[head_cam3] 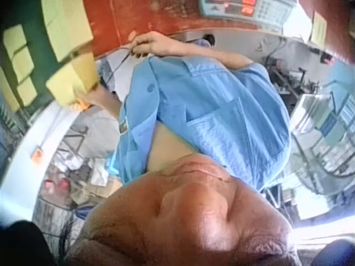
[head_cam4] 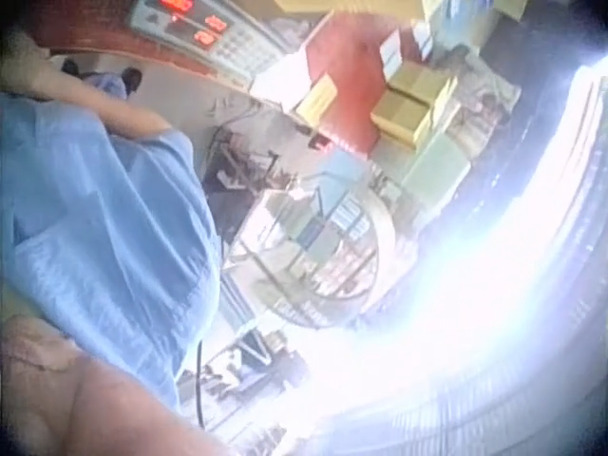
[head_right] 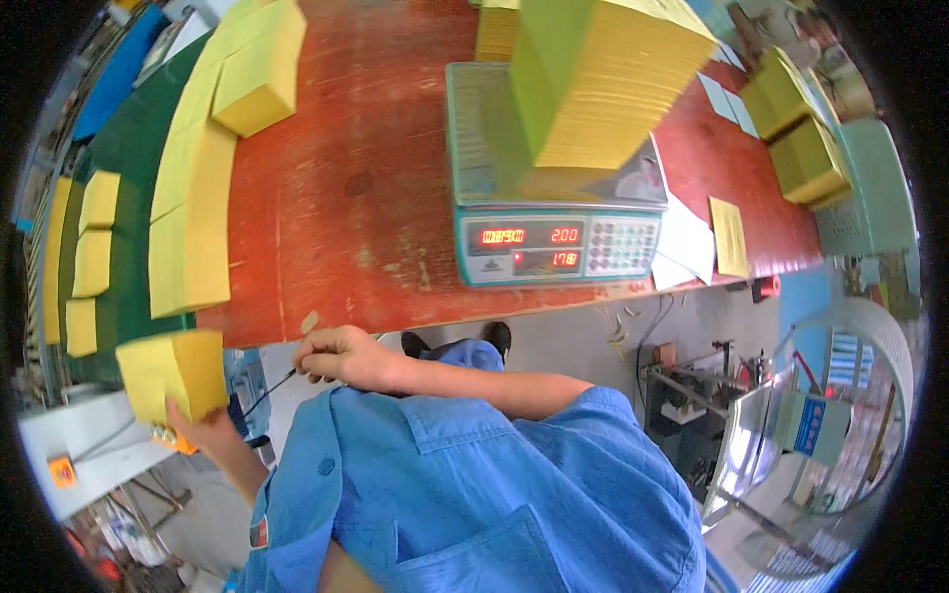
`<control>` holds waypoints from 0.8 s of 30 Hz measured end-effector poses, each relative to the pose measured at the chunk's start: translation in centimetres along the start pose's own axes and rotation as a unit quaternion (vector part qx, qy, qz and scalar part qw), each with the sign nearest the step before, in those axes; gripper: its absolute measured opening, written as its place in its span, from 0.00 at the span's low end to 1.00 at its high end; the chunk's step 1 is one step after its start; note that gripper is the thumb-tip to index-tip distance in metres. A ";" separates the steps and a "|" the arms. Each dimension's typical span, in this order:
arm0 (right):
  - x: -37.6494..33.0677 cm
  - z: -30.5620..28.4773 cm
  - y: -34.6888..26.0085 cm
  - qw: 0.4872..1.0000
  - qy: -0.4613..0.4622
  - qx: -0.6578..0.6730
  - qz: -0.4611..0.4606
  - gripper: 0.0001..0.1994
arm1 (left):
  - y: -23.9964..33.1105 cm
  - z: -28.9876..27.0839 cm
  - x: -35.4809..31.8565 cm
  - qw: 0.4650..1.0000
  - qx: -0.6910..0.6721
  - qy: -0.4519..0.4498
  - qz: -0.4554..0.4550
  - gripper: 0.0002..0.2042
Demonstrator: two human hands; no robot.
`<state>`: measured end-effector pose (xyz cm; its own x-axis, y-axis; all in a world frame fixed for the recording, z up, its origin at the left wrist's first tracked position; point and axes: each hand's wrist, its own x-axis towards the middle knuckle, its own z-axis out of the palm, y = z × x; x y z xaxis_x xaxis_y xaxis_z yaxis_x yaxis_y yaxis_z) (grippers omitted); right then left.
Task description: Weighing and stacking yellow paper blocks at an industrial facility.
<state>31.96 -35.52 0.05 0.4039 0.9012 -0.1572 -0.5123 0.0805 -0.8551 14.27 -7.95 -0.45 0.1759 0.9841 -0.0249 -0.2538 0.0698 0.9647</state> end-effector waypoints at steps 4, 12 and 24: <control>-2.2 -2.2 -0.3 0.999 0.033 0.012 -0.005 0.11 | 3.0 -1.5 -6.1 0.994 0.081 -0.025 0.075 0.28; -9.0 -6.2 -3.1 0.997 0.076 0.000 0.016 0.11 | 2.2 9.4 -14.3 0.974 -0.035 -0.161 -0.155 0.31; -24.9 -15.8 -6.3 0.951 0.282 0.024 -0.125 0.10 | -3.1 14.9 -11.2 0.859 0.173 -0.415 -0.245 0.27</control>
<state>37.09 -65.20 1.50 0.8529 0.4811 -0.2025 -0.3746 0.2940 -0.8793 27.29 -21.59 0.72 0.8353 0.3837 -0.3937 0.3172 0.2485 0.9152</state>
